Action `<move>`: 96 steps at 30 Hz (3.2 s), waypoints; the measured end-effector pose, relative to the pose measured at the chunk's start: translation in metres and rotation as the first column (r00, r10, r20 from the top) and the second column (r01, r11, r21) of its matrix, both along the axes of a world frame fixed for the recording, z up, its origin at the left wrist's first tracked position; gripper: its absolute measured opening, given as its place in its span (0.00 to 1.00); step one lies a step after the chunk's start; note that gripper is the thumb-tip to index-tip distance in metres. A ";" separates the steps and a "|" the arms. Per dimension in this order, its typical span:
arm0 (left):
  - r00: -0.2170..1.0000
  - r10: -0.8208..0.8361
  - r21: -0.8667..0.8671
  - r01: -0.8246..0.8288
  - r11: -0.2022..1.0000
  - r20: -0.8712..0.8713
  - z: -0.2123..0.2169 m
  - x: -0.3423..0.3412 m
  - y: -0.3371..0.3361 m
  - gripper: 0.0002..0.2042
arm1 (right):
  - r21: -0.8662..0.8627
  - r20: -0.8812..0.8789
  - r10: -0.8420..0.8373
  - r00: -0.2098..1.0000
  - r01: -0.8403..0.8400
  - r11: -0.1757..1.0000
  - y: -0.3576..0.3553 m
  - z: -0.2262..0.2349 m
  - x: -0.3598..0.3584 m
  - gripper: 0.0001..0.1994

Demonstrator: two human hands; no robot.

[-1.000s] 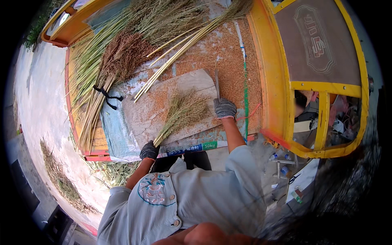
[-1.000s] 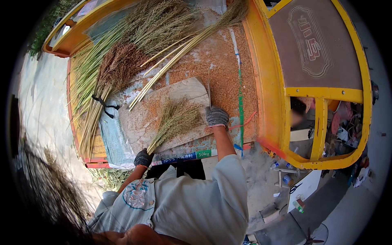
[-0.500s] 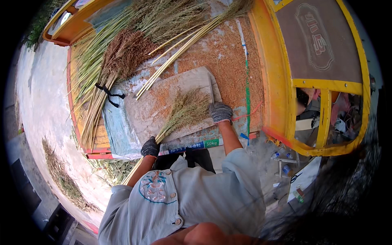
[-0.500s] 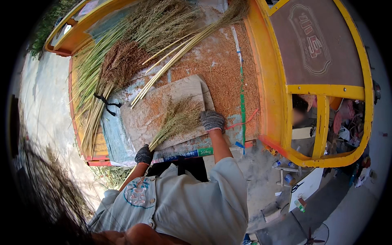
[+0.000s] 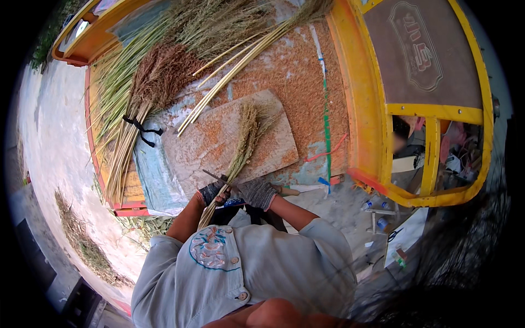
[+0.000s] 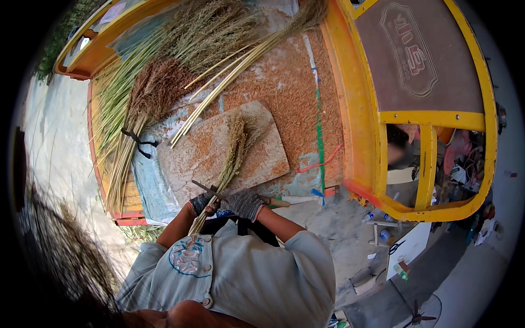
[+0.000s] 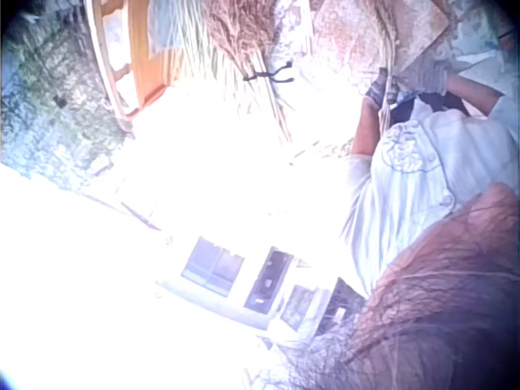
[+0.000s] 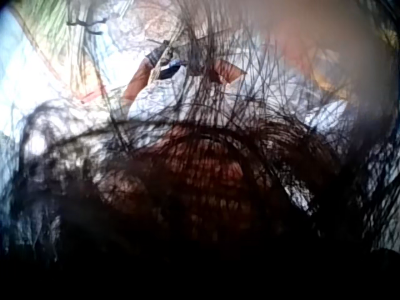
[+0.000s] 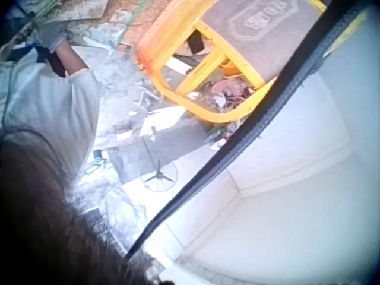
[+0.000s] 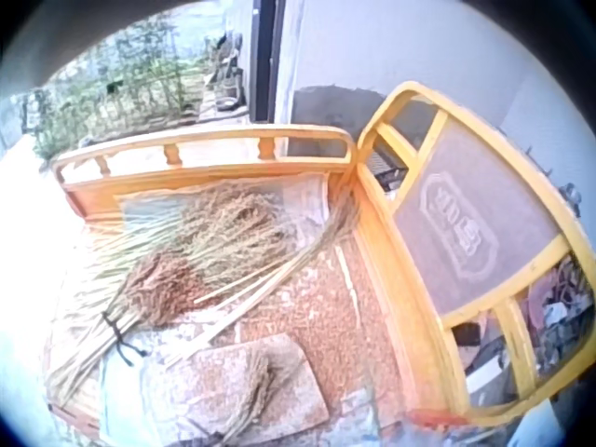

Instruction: The person repeatedly strikes bundles of harvested grain stalks against a wooden board placed on the bed of a yellow utility vehicle. This action separates the grain kernels from the stalks, causing them to fall onto the vehicle bed. The person handles the stalks by hand, adjusting their grip and position between strikes.

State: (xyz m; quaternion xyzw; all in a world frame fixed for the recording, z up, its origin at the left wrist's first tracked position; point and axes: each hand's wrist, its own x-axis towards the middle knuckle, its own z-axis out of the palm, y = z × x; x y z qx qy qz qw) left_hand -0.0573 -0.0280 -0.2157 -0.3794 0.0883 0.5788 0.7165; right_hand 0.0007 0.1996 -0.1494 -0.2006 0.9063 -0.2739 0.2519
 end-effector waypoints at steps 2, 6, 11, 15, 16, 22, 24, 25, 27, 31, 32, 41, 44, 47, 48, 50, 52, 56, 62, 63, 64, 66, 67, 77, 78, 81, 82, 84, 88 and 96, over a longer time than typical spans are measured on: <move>1.000 0.015 0.066 -0.015 0.998 0.001 -0.005 0.001 -0.004 0.21 | 0.109 0.019 0.038 0.999 -0.040 0.993 0.022 0.011 -0.017 0.13; 0.993 0.060 -0.088 -0.069 0.994 -0.102 0.023 0.003 0.007 0.18 | 0.321 0.049 -0.094 0.994 0.074 0.944 0.087 -0.033 -0.057 0.17; 0.983 -0.026 -0.055 0.016 0.998 -0.182 0.034 -0.003 0.004 0.18 | 0.471 -0.039 -0.441 0.896 0.406 0.783 0.164 -0.036 -0.104 0.17; 0.983 -0.060 -0.087 0.045 0.995 -0.172 0.033 -0.002 0.008 0.20 | 0.410 -0.291 -0.491 0.821 0.571 0.711 0.149 -0.019 -0.089 0.19; 0.991 -0.044 -0.071 0.036 0.997 -0.123 0.033 -0.003 0.010 0.20 | 0.285 -0.309 -0.471 0.827 0.552 0.783 0.126 0.006 -0.079 0.18; 0.991 0.037 0.087 -0.048 0.995 0.130 0.014 -0.001 0.003 0.26 | 0.257 0.199 0.113 0.973 -0.163 0.953 0.051 0.003 -0.050 0.16; 0.980 0.054 0.099 -0.074 0.992 0.192 0.019 0.002 0.000 0.26 | 0.357 0.077 -0.229 0.970 0.188 0.915 0.084 -0.038 -0.064 0.18; 0.989 0.044 0.264 -0.080 0.961 0.140 0.013 0.005 -0.002 0.27 | 0.340 0.013 -0.282 0.959 0.261 0.904 0.103 -0.042 -0.082 0.19; 0.981 0.030 0.099 -0.050 0.994 0.191 0.005 0.017 -0.007 0.26 | 0.349 -0.022 -0.380 0.925 0.363 0.864 0.112 -0.043 -0.086 0.20; 0.873 -0.165 -0.123 0.121 0.985 -0.460 0.053 -0.006 0.014 0.19 | 0.442 -0.035 -0.521 0.853 0.480 0.758 0.113 -0.047 -0.106 0.20; 0.697 -0.290 -0.251 0.161 0.955 -0.656 0.063 -0.005 0.018 0.18 | 0.457 -0.020 -0.557 0.830 0.503 0.733 0.106 -0.047 -0.104 0.20; -0.346 -0.840 -0.888 -0.039 0.458 -0.417 0.075 0.022 0.033 0.23 | 0.353 0.021 -0.771 0.637 0.716 0.602 0.095 -0.017 -0.099 0.22; 0.066 -0.603 -0.589 0.158 0.793 -0.795 0.089 0.009 0.024 0.19 | 0.105 -0.217 -0.752 0.623 0.781 0.616 0.098 0.002 -0.058 0.19; 0.661 -0.398 -0.218 0.342 0.914 -0.636 0.071 -0.004 0.011 0.18 | 0.054 -0.322 -0.431 0.843 0.471 0.881 0.081 0.030 -0.023 0.17; 0.729 -0.369 -0.215 0.300 0.929 -0.577 0.055 -0.003 0.007 0.18 | 0.060 -0.323 -0.298 0.898 0.334 0.941 0.069 0.028 -0.015 0.16; 0.846 -0.298 -0.223 0.218 0.950 -0.443 0.032 0.001 0.005 0.18 | 0.178 -0.168 -0.072 0.983 0.102 0.979 0.056 0.018 -0.019 0.16; 0.836 -0.266 -0.140 0.226 0.964 -0.479 0.032 0.003 -0.003 0.19 | 0.340 0.171 0.066 0.983 -0.122 0.932 0.053 0.001 -0.035 0.16; 0.852 -0.253 -0.167 0.197 0.966 -0.459 0.047 0.005 -0.005 0.17 | 0.388 0.050 -0.355 0.934 0.309 0.868 0.093 -0.034 -0.085 0.21; 0.828 -0.239 -0.257 0.120 0.959 -0.507 0.059 -0.001 -0.019 0.13 | 0.432 -0.168 -0.664 0.729 0.659 0.615 0.154 -0.030 -0.134 0.19; 0.855 -0.203 -0.220 0.107 0.970 -0.478 0.057 0.001 -0.025 0.12 | 0.435 -0.177 -0.695 0.697 0.689 0.580 0.153 -0.020 -0.131 0.17; 0.847 -0.228 -0.274 0.102 0.956 -0.480 0.054 0.004 -0.022 0.12 | 0.347 -0.254 -0.650 0.717 0.694 0.630 0.144 -0.012 -0.121 0.16; 0.835 -0.279 -0.381 0.091 0.920 -0.474 0.048 0.011 -0.013 0.12 | 0.238 -0.340 -0.504 0.793 0.592 0.770 0.108 0.006 -0.092 0.16; 0.846 -0.243 -0.328 0.085 0.941 -0.475 0.046 0.013 -0.009 0.12 | 0.223 -0.355 -0.395 0.847 0.487 0.845 0.084 0.017 -0.076 0.15; 0.839 -0.274 -0.312 0.132 0.941 -0.470 0.071 0.020 -0.037 0.12 | 0.469 -0.174 -0.446 0.878 0.472 0.746 0.130 -0.046 -0.076 0.18; 0.790 -0.313 -0.349 0.134 0.928 -0.528 0.073 0.016 -0.042 0.12 | 0.518 -0.167 -0.539 0.826 0.538 0.665 0.144 -0.039 -0.092 0.18; 0.750 -0.379 -0.460 0.113 0.881 -0.542 0.078 0.025 -0.056 0.09 | 0.511 -0.152 -0.721 0.676 0.678 0.528 0.167 -0.019 -0.091 0.19; 0.718 -0.417 -0.501 0.110 0.859 -0.558 0.084 0.022 -0.051 0.09 | 0.478 -0.151 -0.763 0.629 0.722 0.501 0.170 -0.014 -0.093 0.19; 0.634 -0.419 -0.519 0.033 0.854 -0.650 0.093 0.019 -0.034 0.09 | 0.434 -0.237 -0.703 0.670 0.721 0.540 0.147 -0.002 -0.079 0.19; 0.520 -0.344 -0.484 -0.159 0.861 -0.782 0.114 -0.007 -0.009 0.08 | 0.195 -0.290 -0.601 0.745 0.661 0.725 0.089 -0.004 -0.028 0.19; 0.308 -0.531 -0.608 -0.275 0.745 -0.789 0.139 -0.031 -0.040 0.07 | 0.121 0.055 -0.150 0.987 0.142 0.982 -0.036 -0.017 0.021 0.17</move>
